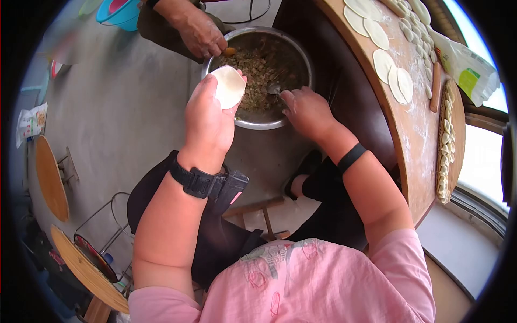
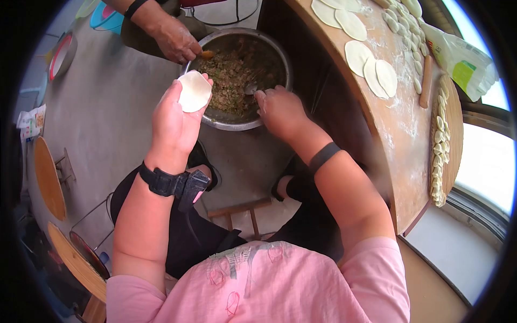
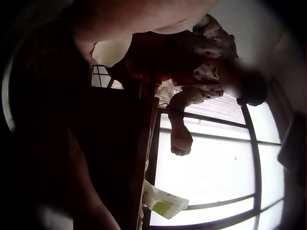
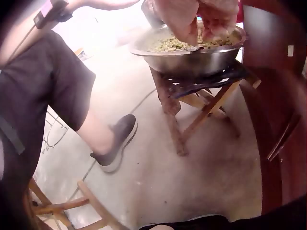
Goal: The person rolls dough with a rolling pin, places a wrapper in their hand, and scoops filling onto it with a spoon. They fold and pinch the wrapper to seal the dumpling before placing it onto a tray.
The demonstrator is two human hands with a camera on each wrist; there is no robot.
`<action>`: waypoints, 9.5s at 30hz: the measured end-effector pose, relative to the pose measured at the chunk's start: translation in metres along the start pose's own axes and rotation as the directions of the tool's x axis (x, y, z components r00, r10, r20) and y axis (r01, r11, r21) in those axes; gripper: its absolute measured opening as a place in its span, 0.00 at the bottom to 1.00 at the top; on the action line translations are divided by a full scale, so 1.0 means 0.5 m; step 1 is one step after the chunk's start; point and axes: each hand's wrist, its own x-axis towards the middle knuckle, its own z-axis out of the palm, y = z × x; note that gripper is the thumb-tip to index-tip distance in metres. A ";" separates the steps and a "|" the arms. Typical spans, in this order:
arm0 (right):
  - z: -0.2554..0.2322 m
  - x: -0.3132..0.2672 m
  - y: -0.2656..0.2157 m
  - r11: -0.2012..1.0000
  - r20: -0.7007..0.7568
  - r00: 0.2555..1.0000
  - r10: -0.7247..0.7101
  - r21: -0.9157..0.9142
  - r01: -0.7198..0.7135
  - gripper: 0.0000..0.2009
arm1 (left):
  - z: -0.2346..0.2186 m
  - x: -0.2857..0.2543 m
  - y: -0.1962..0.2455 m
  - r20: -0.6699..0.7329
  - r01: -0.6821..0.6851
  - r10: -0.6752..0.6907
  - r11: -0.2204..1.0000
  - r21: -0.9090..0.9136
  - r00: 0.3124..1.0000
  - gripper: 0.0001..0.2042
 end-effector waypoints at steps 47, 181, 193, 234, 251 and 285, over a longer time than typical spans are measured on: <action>0.022 0.013 -0.002 0.938 0.274 0.950 0.150 0.266 -0.224 0.15 | 0.000 0.015 -0.012 -0.055 -0.048 0.048 0.999 0.016 0.997 0.19; -0.183 -0.018 -0.110 -0.005 -0.151 0.988 0.021 0.989 0.151 0.28 | 0.081 -0.075 -0.003 0.602 -0.373 0.115 0.869 0.324 0.790 0.30; -0.236 -0.020 -0.135 0.172 -0.011 0.998 0.056 0.985 0.001 0.23 | 0.095 -0.094 0.005 0.495 -0.296 0.026 0.828 0.477 0.869 0.21; -0.187 -0.009 -0.061 0.852 -0.478 0.869 -0.128 0.396 0.343 0.38 | 0.077 -0.073 0.017 0.535 -0.015 -0.128 0.967 0.254 0.835 0.57; -0.203 -0.002 -0.071 0.843 -0.646 0.758 -0.087 0.358 0.401 0.12 | 0.088 -0.058 0.000 0.571 0.412 -0.271 0.902 -0.131 0.775 0.56; -0.215 -0.034 -0.015 0.911 -0.635 0.743 -0.209 0.151 0.385 0.35 | 0.124 -0.081 -0.014 0.559 0.474 -0.293 0.856 -0.209 0.776 0.50</action>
